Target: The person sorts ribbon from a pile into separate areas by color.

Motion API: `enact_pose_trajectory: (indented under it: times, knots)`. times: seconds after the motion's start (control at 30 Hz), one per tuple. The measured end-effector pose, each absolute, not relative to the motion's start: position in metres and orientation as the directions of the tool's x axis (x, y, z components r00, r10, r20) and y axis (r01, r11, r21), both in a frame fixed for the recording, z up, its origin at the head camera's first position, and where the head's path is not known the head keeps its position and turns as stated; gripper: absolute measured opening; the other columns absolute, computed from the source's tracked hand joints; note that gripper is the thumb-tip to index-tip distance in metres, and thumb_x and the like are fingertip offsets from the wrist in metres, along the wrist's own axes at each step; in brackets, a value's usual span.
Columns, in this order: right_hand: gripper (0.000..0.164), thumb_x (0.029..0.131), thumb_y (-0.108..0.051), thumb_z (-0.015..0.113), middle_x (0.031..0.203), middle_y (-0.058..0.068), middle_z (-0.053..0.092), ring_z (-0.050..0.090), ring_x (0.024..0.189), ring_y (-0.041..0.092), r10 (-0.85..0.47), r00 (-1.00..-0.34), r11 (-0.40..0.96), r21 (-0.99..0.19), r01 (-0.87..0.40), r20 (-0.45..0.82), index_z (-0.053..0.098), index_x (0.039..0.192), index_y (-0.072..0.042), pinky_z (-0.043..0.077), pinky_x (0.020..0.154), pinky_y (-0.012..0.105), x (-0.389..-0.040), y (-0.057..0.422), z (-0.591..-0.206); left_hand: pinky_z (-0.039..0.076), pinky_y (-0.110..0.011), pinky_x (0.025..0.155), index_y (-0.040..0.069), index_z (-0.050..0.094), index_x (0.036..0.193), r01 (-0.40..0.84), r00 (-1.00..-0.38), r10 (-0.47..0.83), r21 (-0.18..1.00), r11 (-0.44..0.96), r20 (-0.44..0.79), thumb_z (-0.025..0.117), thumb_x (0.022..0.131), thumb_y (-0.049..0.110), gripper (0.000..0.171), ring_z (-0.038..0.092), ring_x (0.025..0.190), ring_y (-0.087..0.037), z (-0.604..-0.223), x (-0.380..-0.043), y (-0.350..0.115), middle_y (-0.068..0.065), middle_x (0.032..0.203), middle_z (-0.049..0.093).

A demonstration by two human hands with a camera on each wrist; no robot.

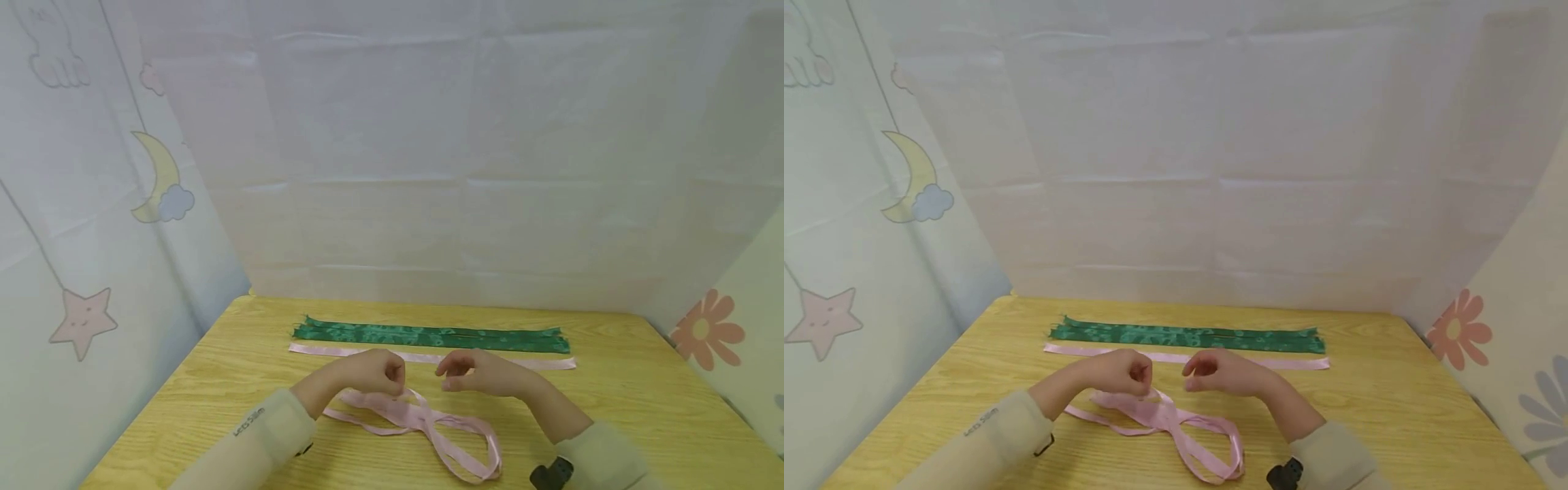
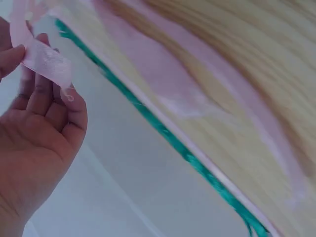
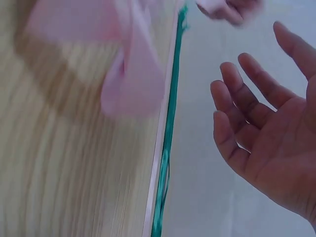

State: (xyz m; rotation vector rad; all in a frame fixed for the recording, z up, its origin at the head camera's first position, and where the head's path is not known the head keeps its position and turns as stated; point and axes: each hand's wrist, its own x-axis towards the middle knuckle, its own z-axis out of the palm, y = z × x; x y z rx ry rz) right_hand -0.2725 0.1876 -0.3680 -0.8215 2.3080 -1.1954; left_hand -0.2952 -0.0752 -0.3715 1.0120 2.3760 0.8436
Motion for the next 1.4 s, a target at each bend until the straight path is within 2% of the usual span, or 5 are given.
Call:
enact_pose_trajectory:
  times: [0.1, 0.23, 0.5, 0.73, 1.4]
  knots:
    - [0.035, 0.087, -0.033, 0.065, 0.088, 0.002, 0.059, 0.055, 0.079, 0.018, -0.665, -0.745, 0.479, -0.794, -0.375, -0.049, 0.059, 0.109, -0.006, 0.046, 0.068, 0.032, -0.264, 0.169, -0.366, 0.043, -0.022, 0.054, 0.013, 0.059, 0.080, 0.428, -0.688, 0.712, 0.713, 0.555, -0.141, 0.065, 0.084, 0.009, 0.008, 0.056, 0.057, -0.011, -0.360, -0.292, -0.068, 0.003, 0.067, 0.063]
    - [0.037, 0.080, -0.041, 0.071, 0.076, -0.001, 0.056, 0.051, 0.065, 0.013, -0.584, -0.812, 0.549, -0.737, -0.394, 0.000, 0.059, 0.098, -0.011, 0.044, 0.057, 0.028, -0.257, 0.153, -0.362, 0.047, -0.024, 0.059, 0.014, 0.063, 0.081, 0.383, -0.746, 0.655, 0.726, 0.571, -0.122, 0.070, 0.083, 0.014, 0.007, 0.062, 0.065, -0.013, -0.345, -0.287, -0.061, 0.002, 0.068, 0.065]
    - [0.020, 0.088, -0.029, 0.065, 0.080, 0.000, 0.065, 0.058, 0.072, 0.017, -0.602, -0.799, 0.518, -0.764, -0.384, -0.007, 0.069, 0.088, -0.009, 0.046, 0.060, 0.028, -0.256, 0.150, -0.358, 0.048, -0.027, 0.064, 0.017, 0.069, 0.078, 0.395, -0.758, 0.645, 0.716, 0.576, -0.101, 0.070, 0.084, 0.018, 0.006, 0.060, 0.069, -0.011, -0.324, -0.283, -0.063, 0.005, 0.071, 0.065]
    - [0.026, 0.092, -0.031, 0.058, 0.076, 0.004, 0.067, 0.062, 0.073, 0.028, -0.612, -0.790, 0.512, -0.780, -0.361, -0.036, 0.072, 0.090, -0.009, 0.049, 0.061, 0.042, -0.261, 0.173, -0.356, 0.048, -0.030, 0.069, 0.014, 0.069, 0.083, 0.388, -0.766, 0.637, 0.729, 0.564, -0.085, 0.067, 0.086, 0.019, 0.006, 0.061, 0.073, -0.014, -0.315, -0.292, -0.087, 0.002, 0.076, 0.066]
    - [0.028, 0.094, -0.030, 0.055, 0.073, 0.010, 0.065, 0.061, 0.068, 0.027, -0.586, -0.810, 0.495, -0.805, -0.328, -0.030, 0.070, 0.086, -0.008, 0.048, 0.072, 0.034, -0.267, 0.235, -0.336, 0.051, -0.033, 0.073, 0.004, 0.067, 0.096, 0.296, -0.905, 0.423, 0.773, 0.561, 0.039, 0.064, 0.089, 0.020, 0.018, 0.062, 0.079, -0.018, -0.290, -0.313, -0.187, -0.010, 0.087, 0.066]
